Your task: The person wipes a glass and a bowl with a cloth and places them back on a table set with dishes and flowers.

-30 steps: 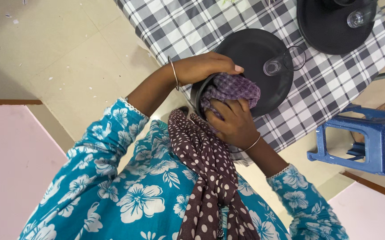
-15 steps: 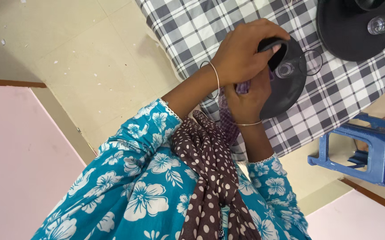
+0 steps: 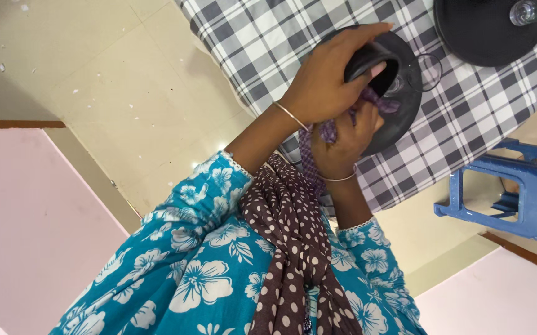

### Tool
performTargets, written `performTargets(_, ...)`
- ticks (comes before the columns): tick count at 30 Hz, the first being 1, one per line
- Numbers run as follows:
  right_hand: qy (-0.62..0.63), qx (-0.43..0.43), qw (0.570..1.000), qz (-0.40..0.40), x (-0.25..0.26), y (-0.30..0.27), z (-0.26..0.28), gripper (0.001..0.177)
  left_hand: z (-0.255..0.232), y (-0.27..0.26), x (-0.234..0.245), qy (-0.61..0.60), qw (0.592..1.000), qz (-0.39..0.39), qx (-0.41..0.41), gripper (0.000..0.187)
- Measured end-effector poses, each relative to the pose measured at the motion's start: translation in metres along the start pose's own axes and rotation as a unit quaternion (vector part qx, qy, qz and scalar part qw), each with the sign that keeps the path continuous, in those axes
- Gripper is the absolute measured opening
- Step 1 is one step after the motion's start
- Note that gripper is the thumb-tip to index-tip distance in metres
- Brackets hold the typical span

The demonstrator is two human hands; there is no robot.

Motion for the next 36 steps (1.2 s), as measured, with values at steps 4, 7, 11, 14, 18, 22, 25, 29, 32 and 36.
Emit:
performTargets(4, 0.005, 0.078, 0.996, 0.029, 0.023, -0.02, 0.01, 0.033, -0.002, -0.015, 0.005, 0.048, 0.985, 0.163, 0.04, 0.04)
performTargets(7, -0.071, 0.222, 0.967, 0.103, 0.052, -0.026, 0.008, 0.04, -0.004, -0.029, -0.002, 0.042, 0.959, 0.249, 0.127, 0.042)
performTargets(11, -0.152, 0.096, 0.956, 0.231, 0.069, -0.019, 0.005, 0.06, -0.005, -0.04, -0.025, -0.005, 0.978, 0.179, 0.112, 0.042)
performTargets(14, -0.168, 0.037, 0.934, 0.312, 0.079, -0.013, 0.007, 0.059, -0.007, -0.05, -0.034, -0.089, 0.983, 0.134, 0.093, 0.04)
performTargets(18, -0.051, 0.057, 0.953, 0.294, 0.093, -0.006, 0.024, 0.05, -0.013, -0.066, -0.043, -0.041, 0.968, 0.146, 0.199, 0.043)
performTargets(22, -0.028, 0.066, 0.955, 0.287, 0.104, 0.009, 0.02, 0.068, -0.022, -0.061, -0.041, -0.08, 0.985, 0.093, 0.123, 0.039)
performTargets(25, -0.152, 0.101, 0.945, 0.272, 0.107, 0.009, 0.022, 0.081, -0.028, -0.067, -0.041, -0.083, 0.985, 0.08, 0.129, 0.04)
performTargets(29, -0.221, 0.019, 0.936, 0.275, 0.113, 0.003, 0.025, 0.086, -0.033, -0.077, -0.047, -0.132, 0.984, 0.048, 0.111, 0.041)
performTargets(32, -0.223, 0.034, 0.933, 0.282, 0.122, 0.0, 0.026, 0.066, -0.026, -0.082, -0.05, -0.193, 0.973, 0.032, 0.126, 0.043)
performTargets(36, -0.173, 0.093, 0.937, 0.289, 0.124, 0.007, 0.028, 0.042, -0.019, -0.085, -0.048, -0.262, 0.958, 0.027, 0.112, 0.044)
Point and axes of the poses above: each hand's wrist, its own y-axis towards the middle knuckle, its own x-axis out of the back of the hand, z = x × y, the point moved 3 cm from there along y, towards the middle knuckle, and after that the axes turned 7 degrees about -z, right-handed, at the moved point
